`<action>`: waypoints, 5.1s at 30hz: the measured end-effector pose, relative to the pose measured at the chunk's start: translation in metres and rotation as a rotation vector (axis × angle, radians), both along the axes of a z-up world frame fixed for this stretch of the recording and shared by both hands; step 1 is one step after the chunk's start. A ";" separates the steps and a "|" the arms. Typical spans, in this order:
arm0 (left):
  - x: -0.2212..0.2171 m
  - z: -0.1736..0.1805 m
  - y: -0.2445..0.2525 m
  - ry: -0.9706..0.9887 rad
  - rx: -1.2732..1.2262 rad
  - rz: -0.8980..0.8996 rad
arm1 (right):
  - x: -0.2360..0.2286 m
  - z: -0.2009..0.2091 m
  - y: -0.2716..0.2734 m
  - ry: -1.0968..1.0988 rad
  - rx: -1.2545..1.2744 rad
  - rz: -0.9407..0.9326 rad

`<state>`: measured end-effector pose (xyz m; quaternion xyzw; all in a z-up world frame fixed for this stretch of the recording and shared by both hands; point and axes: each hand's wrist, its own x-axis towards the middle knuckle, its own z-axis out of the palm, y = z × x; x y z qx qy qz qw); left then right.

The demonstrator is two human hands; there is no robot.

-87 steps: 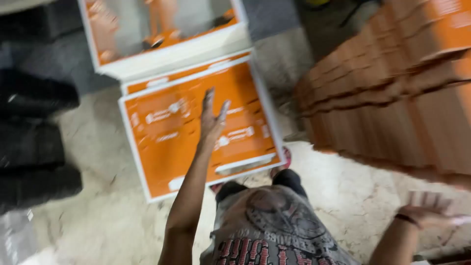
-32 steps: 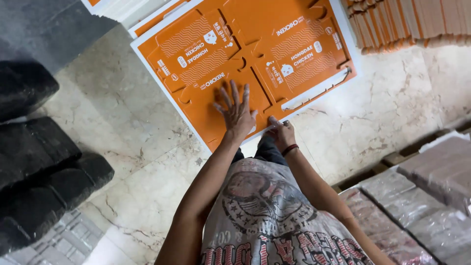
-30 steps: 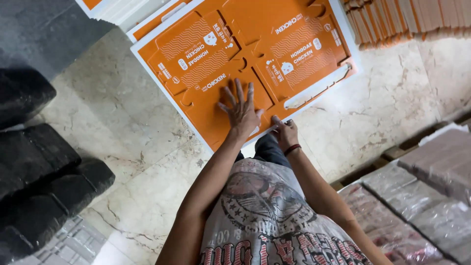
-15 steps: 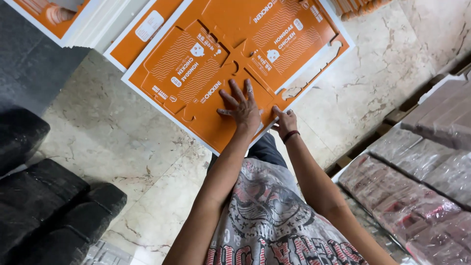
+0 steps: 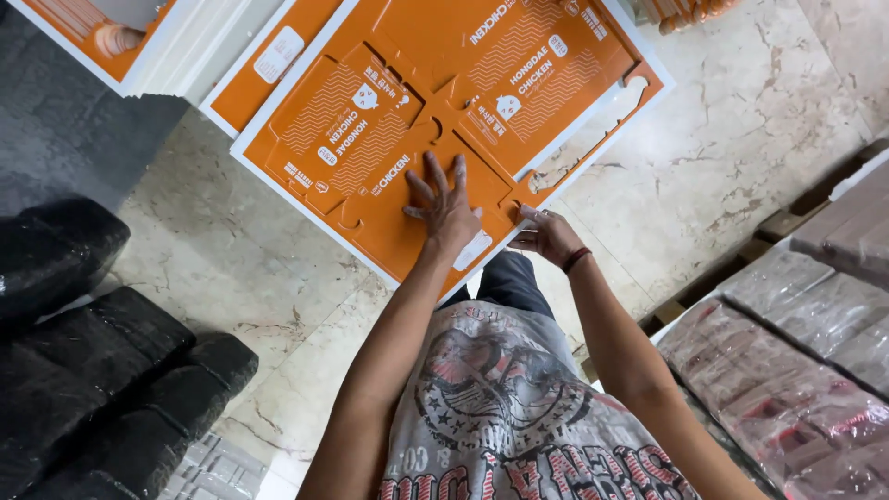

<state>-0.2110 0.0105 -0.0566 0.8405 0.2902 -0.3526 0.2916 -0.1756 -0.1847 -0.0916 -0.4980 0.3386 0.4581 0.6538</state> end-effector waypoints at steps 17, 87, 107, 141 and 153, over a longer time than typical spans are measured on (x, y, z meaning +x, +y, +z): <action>0.009 -0.011 -0.032 0.170 0.119 0.099 | 0.037 0.054 0.028 -0.870 -0.107 0.952; -0.114 0.001 0.071 0.002 0.017 -0.681 | -0.160 -0.018 0.075 -0.057 -0.109 0.545; -0.116 0.000 0.041 0.163 0.137 -0.549 | -0.215 -0.005 0.094 -0.254 -0.076 0.267; -0.152 -0.004 0.084 -0.116 0.274 0.741 | 0.223 -0.048 -0.059 -0.675 -0.340 0.068; -0.114 0.049 0.098 -0.083 0.123 0.842 | 0.288 -0.046 -0.069 -0.802 -0.525 0.613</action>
